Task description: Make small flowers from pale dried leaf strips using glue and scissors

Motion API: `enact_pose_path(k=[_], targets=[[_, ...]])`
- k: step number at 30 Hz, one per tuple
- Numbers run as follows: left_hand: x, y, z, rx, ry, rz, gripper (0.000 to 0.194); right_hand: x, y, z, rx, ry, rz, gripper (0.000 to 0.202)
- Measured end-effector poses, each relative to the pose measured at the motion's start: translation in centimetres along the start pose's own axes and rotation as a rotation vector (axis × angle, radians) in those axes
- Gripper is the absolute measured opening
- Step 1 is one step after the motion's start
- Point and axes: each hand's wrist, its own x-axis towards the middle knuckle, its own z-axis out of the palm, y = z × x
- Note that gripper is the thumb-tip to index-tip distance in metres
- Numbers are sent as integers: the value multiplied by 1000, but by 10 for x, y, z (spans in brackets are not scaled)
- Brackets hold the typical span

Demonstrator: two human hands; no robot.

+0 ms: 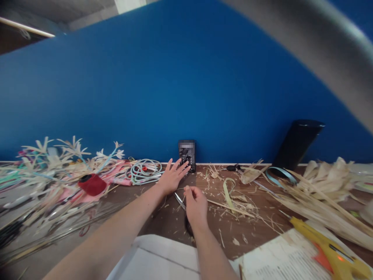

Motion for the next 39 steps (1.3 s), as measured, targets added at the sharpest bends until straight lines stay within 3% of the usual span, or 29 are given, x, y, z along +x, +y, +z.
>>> enact_pose_path(k=[27,39], targets=[[-2,3,4,0,13,-27,59,1,3,0,-30,-12,-9,34],[3,2,-4,60,7,61,58,-1,-3,1,-12,-13,17,32]])
